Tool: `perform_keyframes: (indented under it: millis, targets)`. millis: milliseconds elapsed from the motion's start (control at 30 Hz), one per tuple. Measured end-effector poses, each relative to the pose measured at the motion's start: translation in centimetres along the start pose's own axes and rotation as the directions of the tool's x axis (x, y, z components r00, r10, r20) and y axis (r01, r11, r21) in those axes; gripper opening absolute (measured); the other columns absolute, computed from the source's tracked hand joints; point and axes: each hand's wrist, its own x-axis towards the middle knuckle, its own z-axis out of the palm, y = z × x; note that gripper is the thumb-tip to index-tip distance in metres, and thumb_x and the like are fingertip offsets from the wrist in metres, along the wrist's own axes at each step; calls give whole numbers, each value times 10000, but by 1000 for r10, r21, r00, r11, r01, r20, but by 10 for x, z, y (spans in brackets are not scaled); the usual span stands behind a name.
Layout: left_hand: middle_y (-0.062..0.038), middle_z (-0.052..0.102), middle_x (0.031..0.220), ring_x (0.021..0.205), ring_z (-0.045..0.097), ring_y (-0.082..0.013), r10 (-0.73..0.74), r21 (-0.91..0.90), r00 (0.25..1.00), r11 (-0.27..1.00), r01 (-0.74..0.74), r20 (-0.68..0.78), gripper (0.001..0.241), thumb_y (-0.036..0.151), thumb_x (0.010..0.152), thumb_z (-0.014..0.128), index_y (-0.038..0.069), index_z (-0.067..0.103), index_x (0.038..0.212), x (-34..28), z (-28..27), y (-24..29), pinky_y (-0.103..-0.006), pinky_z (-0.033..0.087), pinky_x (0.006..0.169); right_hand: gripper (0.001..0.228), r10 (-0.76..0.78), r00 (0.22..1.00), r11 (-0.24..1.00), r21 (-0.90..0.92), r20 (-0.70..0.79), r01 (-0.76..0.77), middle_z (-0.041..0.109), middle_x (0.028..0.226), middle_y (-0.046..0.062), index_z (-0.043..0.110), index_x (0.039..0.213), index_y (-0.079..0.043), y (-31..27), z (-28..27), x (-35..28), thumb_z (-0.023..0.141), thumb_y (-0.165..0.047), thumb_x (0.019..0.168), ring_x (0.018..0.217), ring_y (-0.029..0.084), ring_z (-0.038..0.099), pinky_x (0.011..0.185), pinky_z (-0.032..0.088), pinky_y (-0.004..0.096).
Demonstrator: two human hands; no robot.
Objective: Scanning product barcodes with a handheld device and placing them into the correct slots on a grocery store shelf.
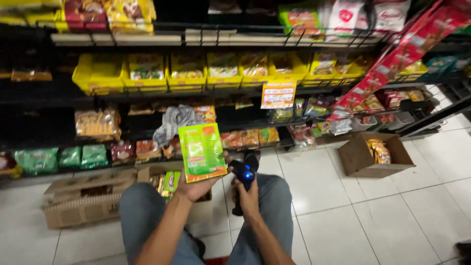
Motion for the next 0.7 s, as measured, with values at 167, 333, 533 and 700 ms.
perform_keyframes:
  millis: [167, 333, 533, 700]
  targets:
    - [-128, 580, 1230, 1141, 598, -240, 1, -24, 964, 1000, 6, 265, 529, 189, 1127, 556, -34, 416, 1586, 66, 19, 0, -343, 506, 1027, 239, 78, 997, 994, 79, -2, -78, 655, 803, 23, 528, 1180, -139, -17, 3, 0, 621, -112, 962, 532, 104, 567, 435, 446, 264]
    - [-67, 643, 1121, 1018, 657, -147, 237, 616, 971, 760, -208, 37, 308, 152, 1003, 598, 42, 527, 1281, 141, 96, 3, -323, 591, 873, 191, 43, 999, 994, 97, -16, -41, 659, 824, 44, 551, 1137, -115, 1, -7, 14, 644, -127, 971, 572, 115, 609, 472, 499, 277]
    - [-67, 723, 896, 792, 657, -91, 399, 902, 810, -161, -400, 430, 195, 121, 968, 743, 29, 636, 1103, 236, 162, 36, -236, 504, 673, 220, 83, 992, 996, 40, -92, -79, 616, 662, 109, 576, 1123, -77, 39, -18, 45, 696, -152, 955, 469, 153, 589, 414, 460, 305]
    - [-92, 744, 910, 777, 654, -95, 449, 922, 814, -68, -380, 369, 212, 109, 950, 726, 30, 609, 1109, 315, 190, 67, -250, 495, 632, 387, -77, 986, 981, 166, -145, 101, 725, 708, 120, 562, 1201, -86, 122, -38, 95, 700, -45, 843, 445, 174, 611, 395, 477, 327]
